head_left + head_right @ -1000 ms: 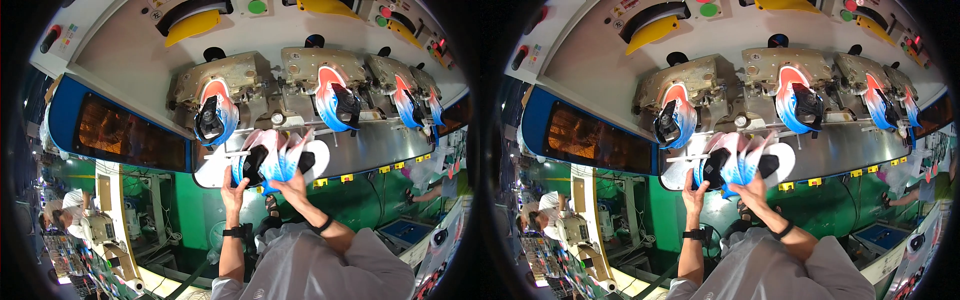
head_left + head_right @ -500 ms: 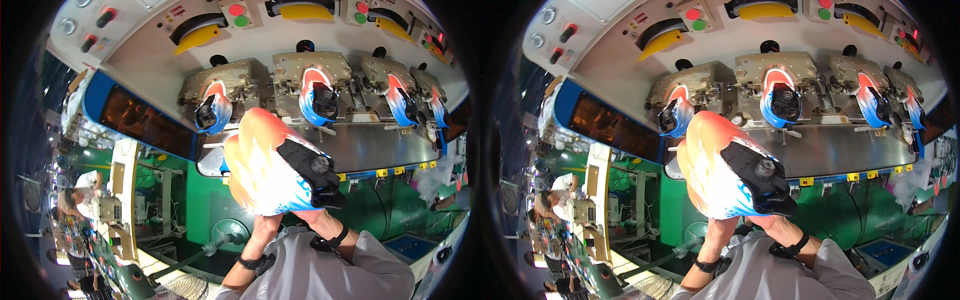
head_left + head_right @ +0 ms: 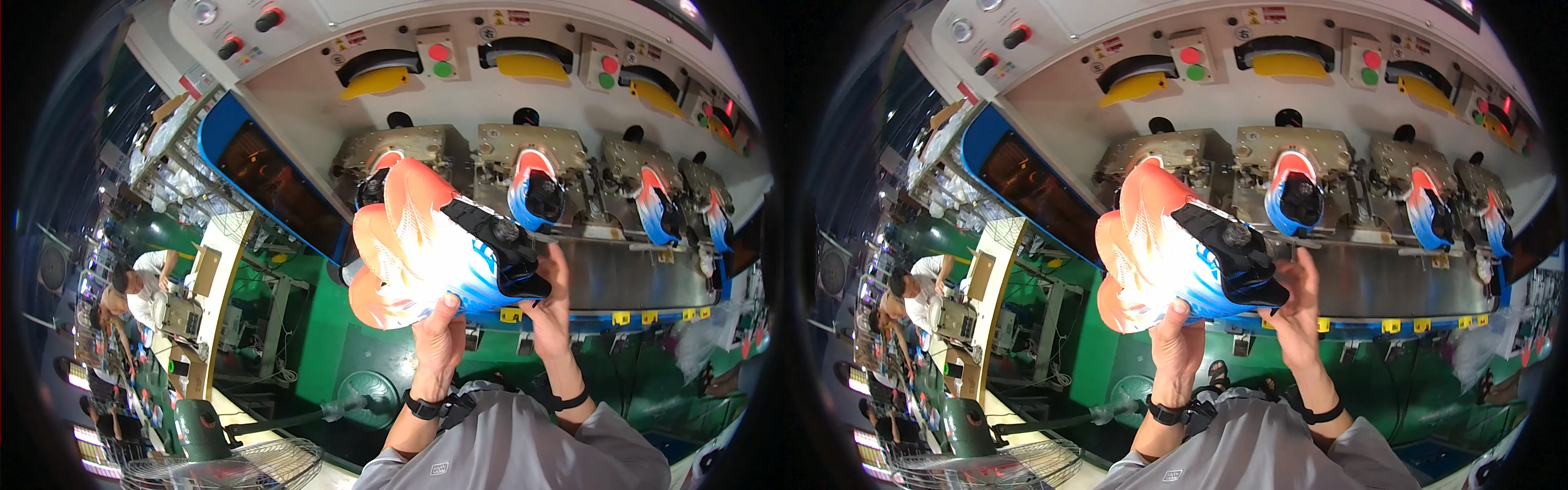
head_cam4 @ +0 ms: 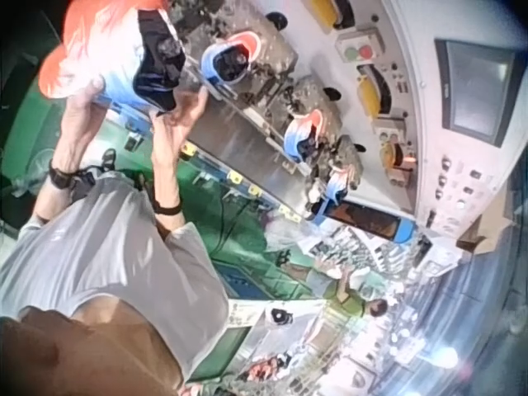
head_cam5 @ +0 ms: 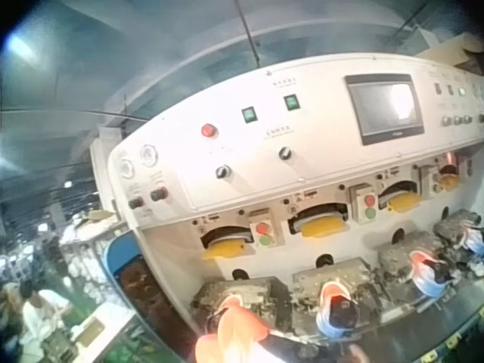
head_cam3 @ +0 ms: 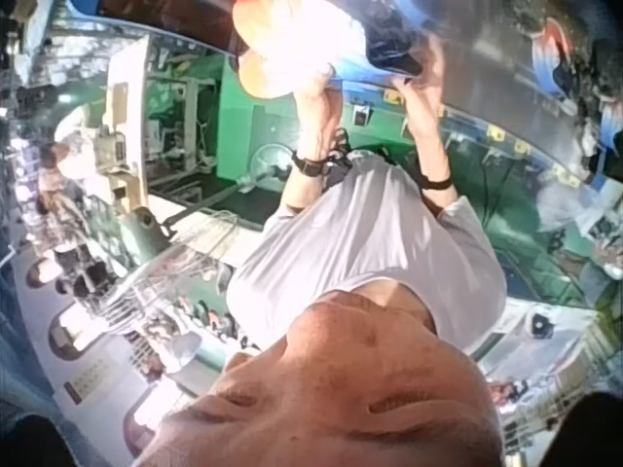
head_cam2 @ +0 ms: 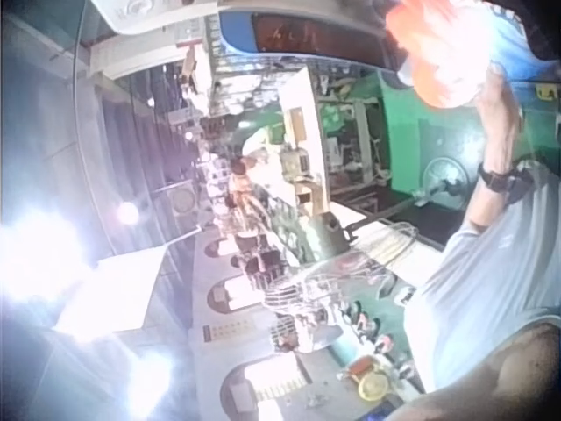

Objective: Operating a lasting machine to form and set shoes in a factory setting.

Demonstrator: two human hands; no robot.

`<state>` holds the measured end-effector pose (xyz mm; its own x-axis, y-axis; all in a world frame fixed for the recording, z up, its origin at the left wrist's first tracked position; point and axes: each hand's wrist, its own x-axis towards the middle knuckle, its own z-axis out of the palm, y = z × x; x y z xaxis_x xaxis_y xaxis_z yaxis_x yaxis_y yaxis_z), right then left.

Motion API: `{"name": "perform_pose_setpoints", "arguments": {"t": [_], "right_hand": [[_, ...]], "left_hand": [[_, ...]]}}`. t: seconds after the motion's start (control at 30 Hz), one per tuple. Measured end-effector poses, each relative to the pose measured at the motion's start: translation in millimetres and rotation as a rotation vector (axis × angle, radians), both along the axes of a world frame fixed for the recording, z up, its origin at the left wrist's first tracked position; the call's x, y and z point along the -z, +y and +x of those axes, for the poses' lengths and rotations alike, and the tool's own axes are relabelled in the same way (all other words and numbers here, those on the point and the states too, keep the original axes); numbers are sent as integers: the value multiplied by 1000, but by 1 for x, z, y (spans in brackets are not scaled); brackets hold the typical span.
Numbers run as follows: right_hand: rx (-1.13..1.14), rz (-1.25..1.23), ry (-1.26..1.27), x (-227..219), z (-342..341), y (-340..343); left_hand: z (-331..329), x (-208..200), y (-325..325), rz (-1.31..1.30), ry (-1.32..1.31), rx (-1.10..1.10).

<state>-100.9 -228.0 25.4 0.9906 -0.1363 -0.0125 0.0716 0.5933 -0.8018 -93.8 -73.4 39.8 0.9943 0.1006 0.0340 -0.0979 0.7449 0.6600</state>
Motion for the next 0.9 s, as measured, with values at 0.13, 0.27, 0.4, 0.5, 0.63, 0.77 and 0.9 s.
{"name": "perform_pose_setpoints", "arguments": {"t": [0.13, 0.27, 0.4, 0.5, 0.63, 0.77, 0.9], "right_hand": [[239, -727, -597, -14, -6, -17], [476, -793, -675, -16, 0, 6], [617, -740, -744, -50, 16, 4], [638, -826, -727, -79, 50, 3], [630, -1133, -737, -116, 151, 42], [687, -1294, -796, -134, 273, 87], [769, -1481, -734, -132, 399, 140]], "left_hand": [[7, 6, 6, -33, -76, 58], [16, 3, 25, -104, -106, 191], [37, 0, 58, -137, -115, 40], [45, 8, 105, -39, -149, -16], [47, 4, 157, 0, -135, -70], [59, 14, 186, 39, -113, -74], [71, 6, 209, 40, -77, -52]]}}
